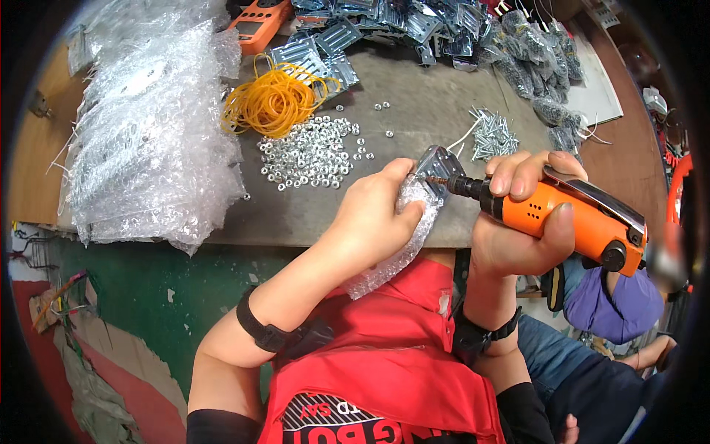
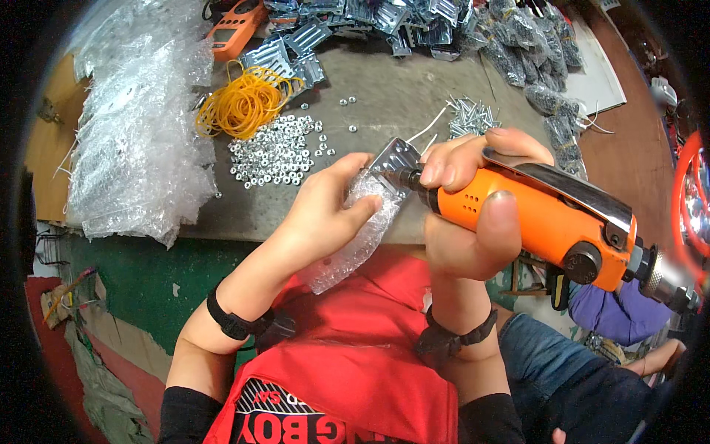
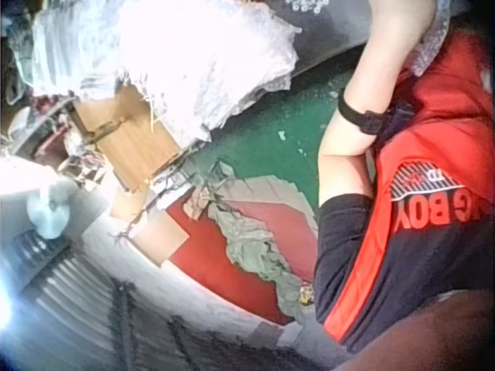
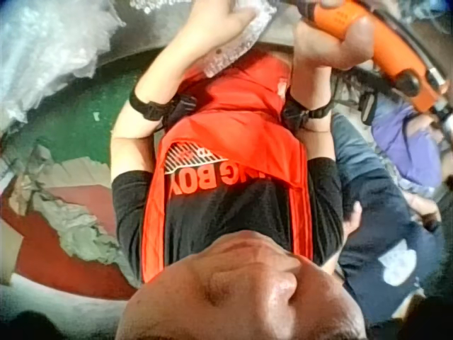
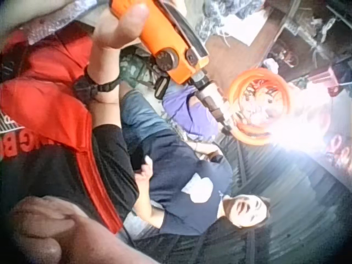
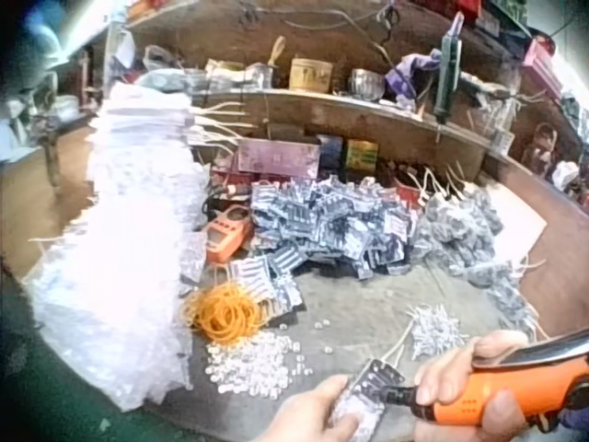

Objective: Assembling small metal housings with wiring and screws using a power screwdriver and pliers at a workshop bench.

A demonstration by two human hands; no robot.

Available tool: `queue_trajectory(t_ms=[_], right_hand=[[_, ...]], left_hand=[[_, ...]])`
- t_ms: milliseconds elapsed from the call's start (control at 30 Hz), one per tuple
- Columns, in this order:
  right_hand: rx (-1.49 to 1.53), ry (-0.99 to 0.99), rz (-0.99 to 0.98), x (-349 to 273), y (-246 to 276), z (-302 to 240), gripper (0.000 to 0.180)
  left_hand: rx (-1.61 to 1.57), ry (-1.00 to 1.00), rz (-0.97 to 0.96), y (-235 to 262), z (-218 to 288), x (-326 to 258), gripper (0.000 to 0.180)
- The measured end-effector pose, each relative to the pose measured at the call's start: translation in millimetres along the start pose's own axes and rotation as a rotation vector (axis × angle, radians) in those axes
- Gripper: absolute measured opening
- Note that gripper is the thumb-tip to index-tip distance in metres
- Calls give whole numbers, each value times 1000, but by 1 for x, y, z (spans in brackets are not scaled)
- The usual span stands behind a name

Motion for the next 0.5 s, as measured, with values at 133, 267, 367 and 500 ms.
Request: queue_trajectory(t_ms=[133, 267, 367, 500], right_hand=[[10, 10, -27, 1, 1, 1, 47], [-8, -7, -27, 2, -1, 0, 46], [-39, 0, -63, 4, -3, -5, 46], [-38, 4, -84, 2, -7, -2, 46]], left_hand=[[-5, -30, 23, -4, -5, -1, 44], [-22, -64, 63, -4, -5, -2, 43], [-25, -73, 54, -5, -2, -2, 42], [6, -19, 24, -2, -4, -4, 43]])
Point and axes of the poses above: each hand's wrist, its own x-axis towards the middle knuckle, its own y-axis out of the back of the hand, z = x × y, the point moved 1 cm from there along x, towards the middle knuckle, and after that the axes turned 3 degrees about z, right-handed, at the moved point
